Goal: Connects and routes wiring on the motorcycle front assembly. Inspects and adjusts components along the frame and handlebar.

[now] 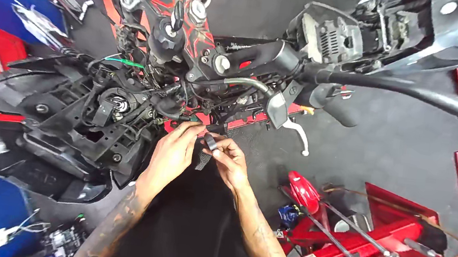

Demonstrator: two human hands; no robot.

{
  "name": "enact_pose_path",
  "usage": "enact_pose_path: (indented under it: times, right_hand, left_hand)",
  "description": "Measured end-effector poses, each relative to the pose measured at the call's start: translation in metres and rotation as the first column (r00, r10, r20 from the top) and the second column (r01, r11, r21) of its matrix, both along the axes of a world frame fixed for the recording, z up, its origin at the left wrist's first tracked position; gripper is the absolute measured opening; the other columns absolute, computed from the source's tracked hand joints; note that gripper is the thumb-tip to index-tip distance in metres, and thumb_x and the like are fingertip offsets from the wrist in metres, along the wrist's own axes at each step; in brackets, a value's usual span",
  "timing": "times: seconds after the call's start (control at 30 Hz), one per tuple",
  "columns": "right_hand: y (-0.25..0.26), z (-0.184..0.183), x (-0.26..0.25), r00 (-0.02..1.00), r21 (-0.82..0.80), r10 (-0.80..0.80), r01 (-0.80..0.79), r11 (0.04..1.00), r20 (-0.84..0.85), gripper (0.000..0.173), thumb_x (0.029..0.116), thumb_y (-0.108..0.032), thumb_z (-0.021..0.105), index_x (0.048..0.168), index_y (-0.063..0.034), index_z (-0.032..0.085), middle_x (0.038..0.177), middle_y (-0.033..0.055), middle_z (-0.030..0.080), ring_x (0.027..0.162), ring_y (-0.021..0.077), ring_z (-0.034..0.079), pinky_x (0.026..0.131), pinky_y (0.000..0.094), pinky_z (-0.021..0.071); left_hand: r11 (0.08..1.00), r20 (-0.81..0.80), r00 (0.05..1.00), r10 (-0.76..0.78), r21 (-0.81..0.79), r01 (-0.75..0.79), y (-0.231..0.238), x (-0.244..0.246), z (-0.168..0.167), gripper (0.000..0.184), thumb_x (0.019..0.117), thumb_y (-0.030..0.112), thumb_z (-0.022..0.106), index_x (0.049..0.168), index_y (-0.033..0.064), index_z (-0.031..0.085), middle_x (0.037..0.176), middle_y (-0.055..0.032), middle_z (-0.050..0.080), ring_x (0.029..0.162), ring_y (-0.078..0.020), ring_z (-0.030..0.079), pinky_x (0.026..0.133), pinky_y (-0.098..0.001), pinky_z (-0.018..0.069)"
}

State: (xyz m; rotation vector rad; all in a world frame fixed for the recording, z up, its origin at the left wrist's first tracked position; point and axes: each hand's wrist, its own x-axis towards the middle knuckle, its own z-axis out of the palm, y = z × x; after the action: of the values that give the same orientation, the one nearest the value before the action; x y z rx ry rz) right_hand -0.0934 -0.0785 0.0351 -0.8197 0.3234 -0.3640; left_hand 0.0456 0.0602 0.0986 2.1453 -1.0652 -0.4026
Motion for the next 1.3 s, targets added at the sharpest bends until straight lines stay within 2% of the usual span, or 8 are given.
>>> enact_pose_path:
  times: [0.1, 0.2, 0.27, 0.47, 0.8, 1.03, 1.17, 1.3]
  right_hand:
    - [0.000, 0.003, -0.003, 0.997, -0.100, 0.034, -0.027, 0.995, 0.068, 0.015, 0.0941, -0.009, 0.070, 0.107, -0.0010, 0.068, 0.137, 0.0219, 0.060, 0.118, 0.0309, 0.065, 0.095, 0.0464, 0.0581]
    - [0.000, 0.009, -0.006, 0.994, -0.241, 0.046, -0.020, 0.970, 0.103, 0.015, 0.0942, -0.007, 0.068, 0.107, 0.0016, 0.069, 0.139, 0.0233, 0.059, 0.121, 0.0279, 0.063, 0.096, 0.0400, 0.0572]
    - [-0.003, 0.015, -0.002, 0.992, -0.314, 0.063, -0.026, 0.949, 0.107, 0.014, 0.0938, -0.005, 0.069, 0.106, 0.0020, 0.070, 0.139, 0.0227, 0.060, 0.126, 0.0277, 0.061, 0.099, 0.0389, 0.0559]
    - [-0.001, 0.016, -0.002, 0.997, -0.358, 0.071, -0.054, 0.932, 0.033, 0.015, 0.0907, -0.002, 0.071, 0.105, 0.0043, 0.070, 0.136, 0.0225, 0.062, 0.122, 0.0271, 0.063, 0.097, 0.0379, 0.0575]
    - [0.025, -0.006, 0.020, 0.914, -0.464, -0.286, 0.129, 0.876, -0.286, 0.011, 0.0891, -0.013, 0.074, 0.089, -0.0040, 0.068, 0.115, 0.0127, 0.071, 0.093, 0.0148, 0.069, 0.075, 0.0283, 0.0588]
    - [0.017, -0.010, 0.034, 0.843, -0.532, -0.390, 0.151, 0.833, -0.372, 0.027, 0.0892, -0.022, 0.074, 0.070, -0.0114, 0.058, 0.099, 0.0060, 0.073, 0.078, 0.0111, 0.067, 0.065, 0.0292, 0.0542]
    - [0.016, -0.010, 0.039, 0.851, -0.466, -0.378, 0.184, 0.865, -0.365, 0.019, 0.0879, -0.017, 0.076, 0.093, -0.0066, 0.060, 0.090, 0.0057, 0.070, 0.074, 0.0130, 0.066, 0.065, 0.0301, 0.0570]
    - [0.014, -0.010, 0.039, 0.889, -0.473, -0.298, 0.108, 0.874, -0.348, 0.029, 0.0933, -0.015, 0.069, 0.119, -0.0031, 0.068, 0.101, 0.0066, 0.072, 0.086, 0.0134, 0.069, 0.075, 0.0318, 0.0601]
  left_hand:
    - [0.994, -0.203, 0.978, 0.038, -0.093, -0.058, 0.008, -0.004, 0.007, 0.028, 0.1059, 0.021, 0.054, 0.126, 0.0100, 0.071, 0.123, -0.0079, 0.068, 0.099, -0.0101, 0.068, 0.084, -0.0259, 0.0595]
    - [0.983, -0.585, 0.811, 0.009, -0.145, -0.116, 0.016, -0.005, 0.015, 0.028, 0.1024, 0.023, 0.064, 0.124, 0.0060, 0.071, 0.118, -0.0085, 0.069, 0.095, -0.0147, 0.071, 0.079, -0.0297, 0.0634]
    - [0.981, -0.618, 0.786, -0.002, -0.156, -0.119, 0.016, 0.002, 0.014, 0.026, 0.0999, 0.023, 0.068, 0.120, 0.0059, 0.073, 0.118, -0.0080, 0.071, 0.097, -0.0165, 0.072, 0.082, -0.0318, 0.0640]
    - [0.978, -0.504, 0.864, -0.005, -0.181, -0.101, 0.020, 0.009, 0.013, 0.013, 0.0954, 0.019, 0.074, 0.102, 0.0083, 0.076, 0.108, -0.0044, 0.074, 0.093, -0.0135, 0.072, 0.079, -0.0288, 0.0627]
    - [0.983, 0.027, 0.994, 0.110, -0.148, -0.105, -0.008, -0.001, -0.027, 0.013, 0.0971, 0.018, 0.068, 0.100, 0.0066, 0.074, 0.109, -0.0081, 0.072, 0.088, -0.0082, 0.068, 0.072, -0.0214, 0.0563]
    - [0.981, 0.112, 0.987, 0.116, -0.167, -0.096, -0.015, 0.006, -0.026, 0.013, 0.0977, 0.017, 0.068, 0.101, 0.0060, 0.073, 0.107, -0.0069, 0.072, 0.080, -0.0047, 0.066, 0.068, -0.0186, 0.0553]
    - [0.991, 0.280, 0.951, 0.132, -0.070, -0.117, -0.020, 0.010, -0.022, 0.016, 0.0987, 0.025, 0.067, 0.101, 0.0123, 0.077, 0.102, -0.0039, 0.076, 0.073, -0.0071, 0.068, 0.064, -0.0233, 0.0563]
    - [0.992, 0.311, 0.944, 0.111, 0.025, -0.125, -0.020, 0.011, -0.017, 0.022, 0.1014, 0.029, 0.063, 0.105, 0.0131, 0.077, 0.096, -0.0025, 0.077, 0.070, -0.0103, 0.070, 0.061, -0.0293, 0.0573]
